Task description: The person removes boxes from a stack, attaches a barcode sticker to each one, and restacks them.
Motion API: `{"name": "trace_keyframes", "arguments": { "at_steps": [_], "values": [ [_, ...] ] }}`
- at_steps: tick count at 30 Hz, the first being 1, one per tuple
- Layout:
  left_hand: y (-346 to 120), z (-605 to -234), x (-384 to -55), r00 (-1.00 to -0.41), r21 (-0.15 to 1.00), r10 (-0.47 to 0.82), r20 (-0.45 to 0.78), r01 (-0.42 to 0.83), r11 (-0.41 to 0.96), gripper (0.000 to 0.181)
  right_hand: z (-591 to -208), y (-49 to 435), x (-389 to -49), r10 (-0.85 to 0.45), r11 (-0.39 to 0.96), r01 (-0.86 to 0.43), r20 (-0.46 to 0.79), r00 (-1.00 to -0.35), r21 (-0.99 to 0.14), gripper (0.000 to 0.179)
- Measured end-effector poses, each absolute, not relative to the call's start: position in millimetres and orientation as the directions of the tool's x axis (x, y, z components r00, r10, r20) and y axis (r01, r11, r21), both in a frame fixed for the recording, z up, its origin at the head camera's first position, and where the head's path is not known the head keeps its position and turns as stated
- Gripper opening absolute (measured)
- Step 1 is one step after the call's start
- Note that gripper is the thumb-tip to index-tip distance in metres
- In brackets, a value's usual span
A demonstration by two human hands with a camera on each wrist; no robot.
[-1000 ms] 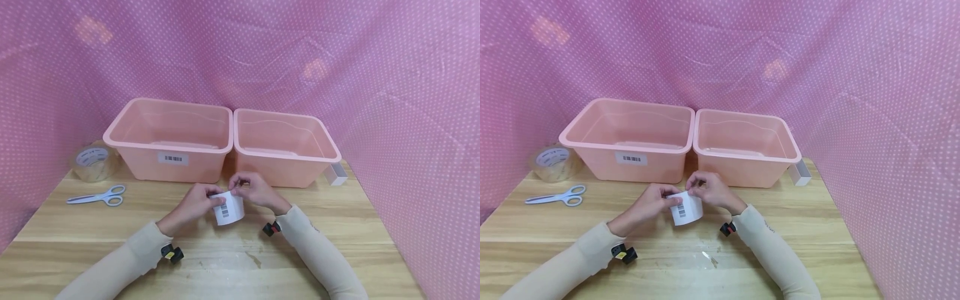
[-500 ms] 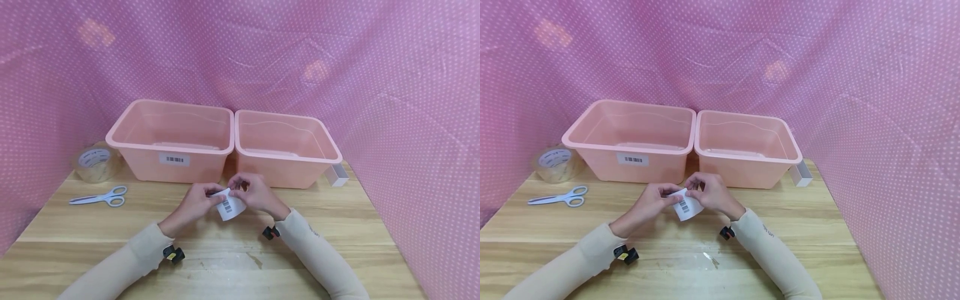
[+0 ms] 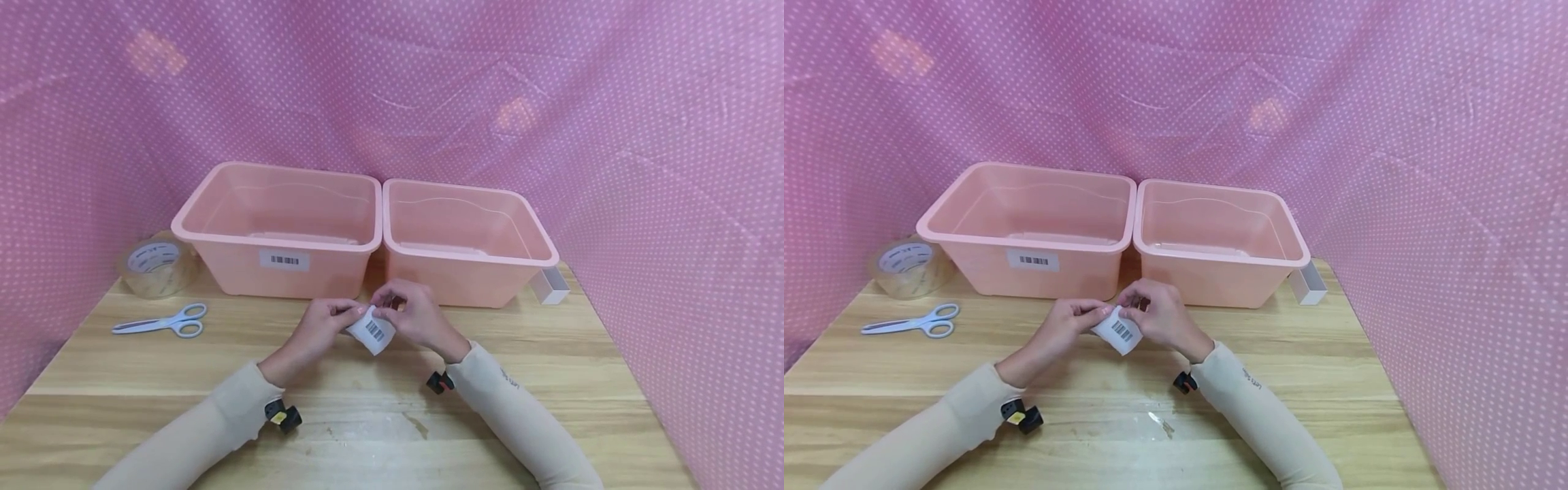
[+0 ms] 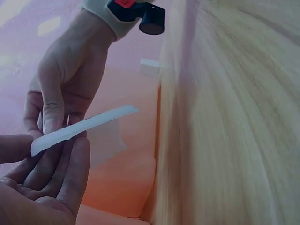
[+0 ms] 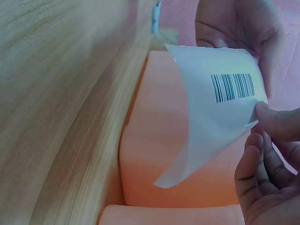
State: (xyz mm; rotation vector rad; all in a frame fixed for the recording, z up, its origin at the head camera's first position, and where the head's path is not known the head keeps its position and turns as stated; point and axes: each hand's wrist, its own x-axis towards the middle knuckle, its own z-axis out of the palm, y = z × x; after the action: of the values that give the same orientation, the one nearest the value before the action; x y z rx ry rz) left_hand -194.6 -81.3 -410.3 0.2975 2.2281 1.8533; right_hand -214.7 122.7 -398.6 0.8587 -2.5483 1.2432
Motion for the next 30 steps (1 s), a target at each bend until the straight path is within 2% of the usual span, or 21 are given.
{"name": "trace_keyframes", "arguments": {
  "at_steps": [6, 17, 30],
  "values": [
    [-82.5, -410.9, -198.2, -0.944, 0.989, 0.323, -0.071, -0.024, 0.147, 0.031, -400.3, 121.0, -214.1, -0.421, 0.465, -0.553, 0.377, -0.825, -0.691, 0.016],
    [-79.8, -413.4, -200.5, -0.938, 0.99, 0.317, -0.14, -0.136, 0.033, 0.032, -398.6, 120.6, -213.3, -0.469, 0.471, -0.58, 0.367, -0.803, -0.665, 0.016],
    [-81.3, -415.4, -200.5, -0.928, 0.984, 0.327, -0.177, -0.172, 0.044, 0.029, -401.4, 123.4, -214.5, -0.506, 0.44, -0.611, 0.38, -0.774, -0.658, 0.017]
  ]
}}
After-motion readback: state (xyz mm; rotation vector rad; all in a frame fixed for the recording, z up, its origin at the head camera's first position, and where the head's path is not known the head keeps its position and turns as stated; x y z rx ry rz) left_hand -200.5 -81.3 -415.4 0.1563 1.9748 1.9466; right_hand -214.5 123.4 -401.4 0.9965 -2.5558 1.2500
